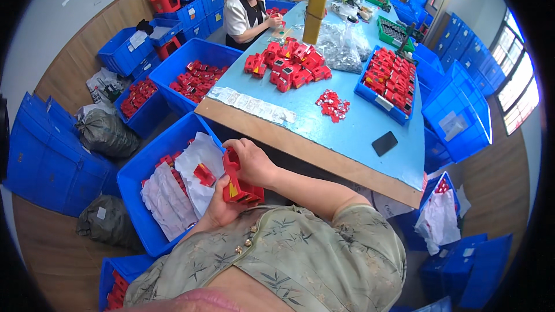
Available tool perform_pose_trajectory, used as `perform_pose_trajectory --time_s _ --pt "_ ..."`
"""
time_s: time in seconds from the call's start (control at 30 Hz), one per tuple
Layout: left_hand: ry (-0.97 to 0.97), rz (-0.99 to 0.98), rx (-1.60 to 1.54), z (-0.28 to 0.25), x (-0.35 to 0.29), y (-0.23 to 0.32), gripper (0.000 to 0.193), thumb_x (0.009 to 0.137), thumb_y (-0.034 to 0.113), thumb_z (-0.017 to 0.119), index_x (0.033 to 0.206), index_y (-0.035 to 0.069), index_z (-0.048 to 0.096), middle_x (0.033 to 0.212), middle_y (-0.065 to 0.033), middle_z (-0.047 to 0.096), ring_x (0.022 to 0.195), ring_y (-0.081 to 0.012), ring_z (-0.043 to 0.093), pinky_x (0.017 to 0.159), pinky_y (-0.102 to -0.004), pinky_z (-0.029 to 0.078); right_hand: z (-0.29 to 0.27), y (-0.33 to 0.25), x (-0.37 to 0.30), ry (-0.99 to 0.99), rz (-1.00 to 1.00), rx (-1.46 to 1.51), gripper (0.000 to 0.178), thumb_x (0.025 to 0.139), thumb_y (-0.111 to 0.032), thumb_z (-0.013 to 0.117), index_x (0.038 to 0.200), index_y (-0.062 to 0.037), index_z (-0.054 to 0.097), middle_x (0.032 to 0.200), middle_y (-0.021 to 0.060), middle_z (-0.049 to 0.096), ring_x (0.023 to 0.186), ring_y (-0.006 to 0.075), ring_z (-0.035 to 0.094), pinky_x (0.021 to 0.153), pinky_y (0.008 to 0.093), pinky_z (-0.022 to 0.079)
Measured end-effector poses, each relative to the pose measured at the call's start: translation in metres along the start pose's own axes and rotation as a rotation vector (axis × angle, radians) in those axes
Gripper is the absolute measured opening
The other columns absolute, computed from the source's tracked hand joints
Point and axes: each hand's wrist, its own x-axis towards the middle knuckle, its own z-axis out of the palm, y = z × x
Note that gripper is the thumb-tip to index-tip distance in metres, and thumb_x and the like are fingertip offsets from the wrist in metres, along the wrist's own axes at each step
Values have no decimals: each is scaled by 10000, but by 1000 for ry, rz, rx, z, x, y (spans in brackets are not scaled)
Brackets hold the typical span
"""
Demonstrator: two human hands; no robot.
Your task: The person assembles toy cars by attaching small components to plastic car bodies by hand and places the assembled cars into a blue storage bin.
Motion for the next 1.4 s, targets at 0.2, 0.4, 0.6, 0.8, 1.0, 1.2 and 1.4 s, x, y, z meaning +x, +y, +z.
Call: perform_pose_trajectory --time_s 0.2,0.4,0.6,0.8,1.0,1.2,1.4 --pt "-14 44 -42 6 5 -2 619 939 508 536 1420 144 400 1312 -100 559 1161 -283 578 954 -519 496 1 9 -3 88 -200 112 740 750 -95 732 1410 -69 401 1070 181 529 1011 350 566 896 411 488" --pt "-48 -68 -25 16 17 0 655 938 548 460 1460 163 369 1399 -123 496 1273 -323 494 1033 -561 423 -7 18 -14 183 -158 25 759 749 -109 736 1423 -65 388 1069 183 532 1019 368 557 917 434 469" --pt "-81 -165 -57 27 43 -3 649 946 524 490 1468 161 358 1411 -118 489 1279 -321 489 1056 -568 402 -28 40 -22 149 -17 -23 790 767 -126 759 1445 -69 356 1099 209 531 1016 386 569 901 440 481" --pt "-61 -192 25 42 67 -12 604 957 522 501 1430 156 422 1362 -99 541 1234 -278 533 1039 -523 426 -39 74 -31 125 15 -90 855 750 -136 746 1473 -50 296 1119 226 536 1049 412 548 919 451 467" --pt "-65 -237 103 54 88 -12 593 963 526 500 1413 143 446 1330 -94 570 1212 -266 556 1017 -495 446 -58 86 -40 146 143 -56 873 752 -109 759 1487 -67 290 1175 238 548 1084 414 570 928 454 489" --pt "-168 -184 161 74 101 -6 656 956 563 466 1455 139 415 1370 -109 556 1219 -256 556 996 -482 459 -118 123 -26 103 62 95 742 789 -128 731 1449 -45 403 1215 179 570 1126 307 580 1003 386 462" --pt "-97 -159 36 55 99 -2 672 946 571 466 1468 151 404 1423 -100 516 1272 -264 517 1003 -512 444 -246 115 40 731 -160 134 1046 772 -351 827 1540 -48 184 1404 234 460 1298 320 472 1063 428 409"
